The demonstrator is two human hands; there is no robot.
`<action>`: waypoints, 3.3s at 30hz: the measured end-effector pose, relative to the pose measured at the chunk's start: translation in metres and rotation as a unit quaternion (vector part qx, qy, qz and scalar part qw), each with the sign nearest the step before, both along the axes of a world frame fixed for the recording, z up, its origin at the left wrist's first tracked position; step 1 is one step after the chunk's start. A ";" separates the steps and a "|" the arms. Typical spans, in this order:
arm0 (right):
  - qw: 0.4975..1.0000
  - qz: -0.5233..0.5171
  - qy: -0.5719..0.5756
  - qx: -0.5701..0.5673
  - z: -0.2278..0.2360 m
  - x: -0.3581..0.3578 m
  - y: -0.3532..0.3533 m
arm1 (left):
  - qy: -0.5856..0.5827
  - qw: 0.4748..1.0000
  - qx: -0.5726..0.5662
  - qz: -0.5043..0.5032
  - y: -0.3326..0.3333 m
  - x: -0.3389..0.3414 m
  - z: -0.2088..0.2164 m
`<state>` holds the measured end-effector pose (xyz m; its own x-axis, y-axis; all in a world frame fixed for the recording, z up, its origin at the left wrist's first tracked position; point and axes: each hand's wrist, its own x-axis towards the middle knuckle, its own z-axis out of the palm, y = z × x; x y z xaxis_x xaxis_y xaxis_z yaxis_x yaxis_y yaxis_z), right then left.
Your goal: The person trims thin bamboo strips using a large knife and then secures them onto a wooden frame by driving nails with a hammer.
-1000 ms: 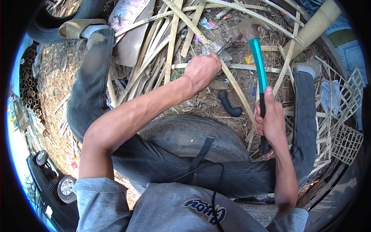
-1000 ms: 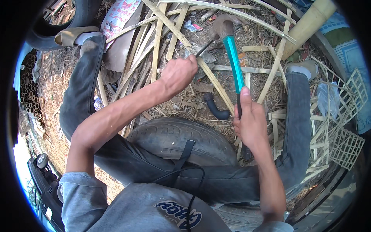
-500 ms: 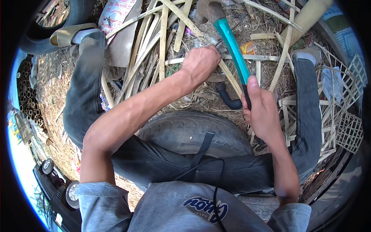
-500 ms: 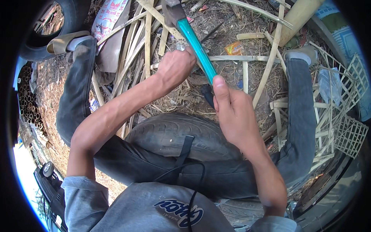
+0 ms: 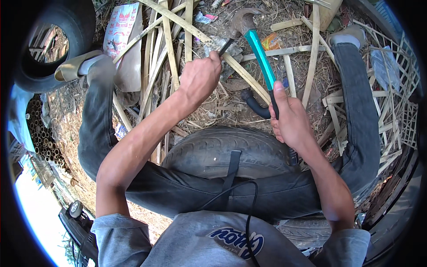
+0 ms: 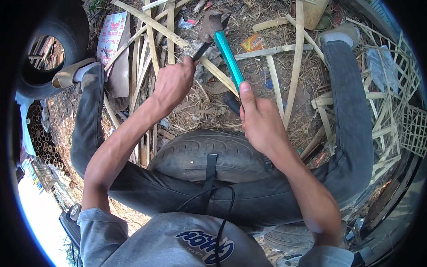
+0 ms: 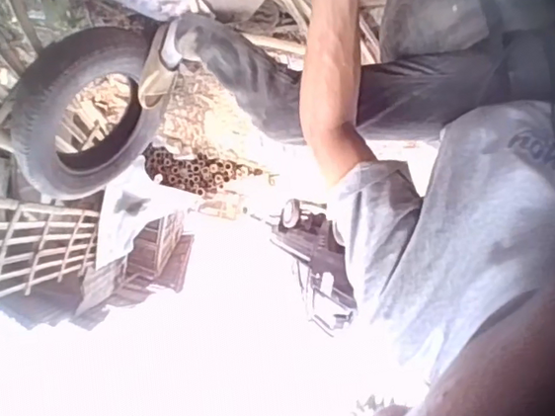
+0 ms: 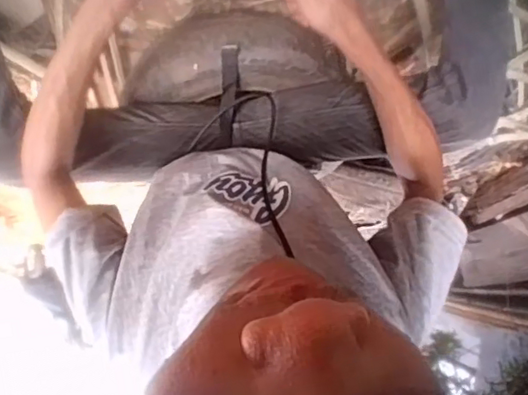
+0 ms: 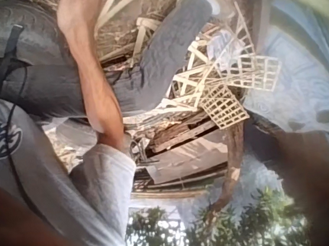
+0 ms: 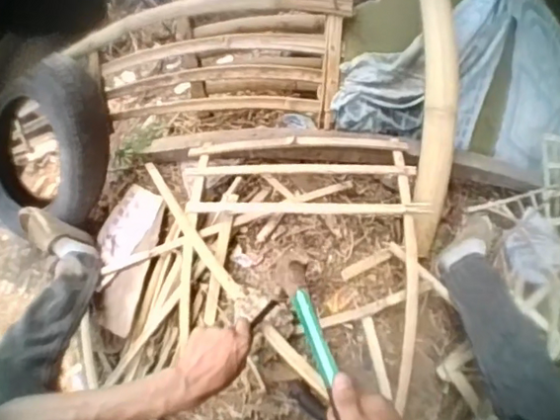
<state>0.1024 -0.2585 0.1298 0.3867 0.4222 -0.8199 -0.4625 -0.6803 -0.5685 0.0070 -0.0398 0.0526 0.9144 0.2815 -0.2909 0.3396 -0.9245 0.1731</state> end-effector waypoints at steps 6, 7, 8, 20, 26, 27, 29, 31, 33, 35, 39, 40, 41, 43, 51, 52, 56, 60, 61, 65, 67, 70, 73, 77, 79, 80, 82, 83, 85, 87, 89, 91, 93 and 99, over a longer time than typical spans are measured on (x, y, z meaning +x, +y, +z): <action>0.993 0.029 -0.104 0.054 -0.014 0.011 0.008 | -0.042 0.998 -0.034 0.043 0.023 -0.005 0.004; 0.970 0.069 -0.231 0.027 -0.022 0.009 0.012 | -0.044 0.997 -0.042 0.044 0.026 -0.005 0.008; 0.929 0.107 -0.354 -0.001 -0.033 0.008 0.015 | -0.045 0.997 -0.051 0.046 0.029 -0.006 0.012; 0.932 0.126 -0.340 0.010 -0.093 0.011 0.029 | -0.092 0.989 -0.032 0.111 0.035 -0.025 0.003; 0.950 0.092 -0.295 0.053 -0.112 0.015 0.024 | -0.140 0.981 -0.022 0.129 0.034 -0.032 -0.004; 0.957 0.079 -0.272 0.057 -0.117 0.013 0.022 | -0.141 0.984 -0.013 0.111 0.032 -0.033 -0.005; 0.969 0.046 -0.232 0.076 -0.127 0.012 0.017 | -0.131 0.987 -0.018 0.088 0.031 -0.032 -0.008; 0.977 0.018 -0.187 0.098 -0.123 0.010 0.022 | -0.124 0.991 -0.009 0.057 0.036 -0.030 -0.012; 0.986 -0.031 -0.125 0.109 -0.115 0.008 0.024 | -0.103 0.994 -0.009 0.032 0.036 -0.028 -0.012; 0.988 -0.028 -0.119 0.097 -0.109 0.010 0.026 | -0.132 0.991 0.002 0.029 0.036 -0.027 -0.016; 0.990 -0.029 -0.116 0.075 -0.106 0.011 0.024 | -0.134 0.991 -0.006 0.018 0.036 -0.022 -0.016; 0.990 -0.029 -0.116 0.073 -0.107 0.011 0.024 | -0.134 0.991 -0.008 0.018 0.037 -0.021 -0.015; 0.990 -0.018 -0.123 0.071 -0.107 0.012 0.024 | -0.119 0.993 -0.004 0.001 0.038 -0.019 -0.013; 0.989 -0.008 -0.127 0.072 -0.109 0.013 0.024 | -0.101 0.995 0.003 -0.017 0.039 -0.021 -0.016; 0.977 -0.077 -0.198 -0.031 -0.069 0.014 0.032 | 0.007 1.000 0.000 -0.029 0.031 -0.018 -0.018; 0.977 -0.066 -0.200 -0.026 -0.054 0.013 0.033 | 0.015 0.999 0.000 -0.031 0.032 -0.019 -0.018; 0.965 -0.184 -0.129 0.136 0.002 0.016 0.024 | -0.010 0.999 -0.022 -0.045 0.033 -0.013 -0.008; 0.985 -0.019 -0.158 0.072 0.013 0.017 0.013 | 0.004 0.998 -0.007 -0.059 0.031 -0.012 -0.003; 0.986 0.004 -0.154 0.067 0.025 0.007 0.021 | 0.000 0.999 -0.005 -0.051 0.032 -0.012 -0.002; 0.978 -0.013 -0.135 0.156 0.037 -0.010 0.036 | -0.003 0.998 0.016 -0.057 0.032 -0.011 0.000; 0.970 -0.020 -0.146 0.192 0.033 -0.005 0.033 | -0.022 0.999 -0.015 -0.042 0.028 -0.008 0.001; 0.986 0.094 -0.118 -0.071 0.000 -0.006 0.020 | -0.034 0.998 0.016 -0.056 0.022 -0.007 -0.010; 0.988 0.070 -0.104 -0.091 -0.002 -0.016 0.019 | -0.039 0.997 0.027 -0.055 0.009 -0.009 -0.013; 0.988 0.012 -0.150 0.030 0.026 -0.004 0.022 | -0.038 0.998 -0.055 -0.010 0.015 -0.002 -0.016; 0.983 -0.009 -0.169 0.070 0.022 0.001 0.021 | -0.045 0.998 -0.042 -0.016 0.018 -0.003 -0.016; 0.982 -0.024 -0.170 0.074 0.020 0.000 0.020 | -0.056 0.997 -0.053 -0.012 0.017 -0.005 -0.016; 0.989 -0.009 -0.134 0.056 0.015 -0.001 0.019 | -0.062 0.996 -0.061 -0.020 0.018 -0.006 -0.013; 0.993 -0.008 -0.106 0.045 0.010 0.000 0.021 | -0.048 0.997 -0.056 -0.010 0.019 -0.005 -0.012; 0.990 0.019 -0.143 0.009 -0.012 0.001 0.020 | -0.038 0.999 -0.021 -0.017 0.018 -0.008 -0.014; 0.962 0.080 -0.262 -0.017 -0.044 -0.004 0.018 | -0.043 0.999 -0.009 -0.026 0.017 -0.015 -0.015; 0.940 0.067 -0.333 -0.032 -0.066 -0.006 0.019 | -0.047 0.999 -0.001 -0.020 0.016 -0.013 -0.013; 0.930 0.066 -0.360 -0.033 -0.066 -0.005 0.028 | -0.043 0.999 0.004 -0.023 0.019 -0.020 -0.021; 0.862 0.082 -0.500 0.016 -0.082 0.002 0.024 | -0.032 0.999 -0.031 0.002 0.018 -0.017 -0.018; 0.934 0.074 -0.344 -0.065 -0.077 0.004 0.027 | -0.040 0.999 -0.014 -0.006 0.015 -0.017 -0.015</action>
<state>0.1067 -0.2313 0.0523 0.7868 0.4262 -0.4464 0.0861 -0.7920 -0.6044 -0.0099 -0.0250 0.0373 0.9385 0.2626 -0.2241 0.3119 -0.9231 0.2250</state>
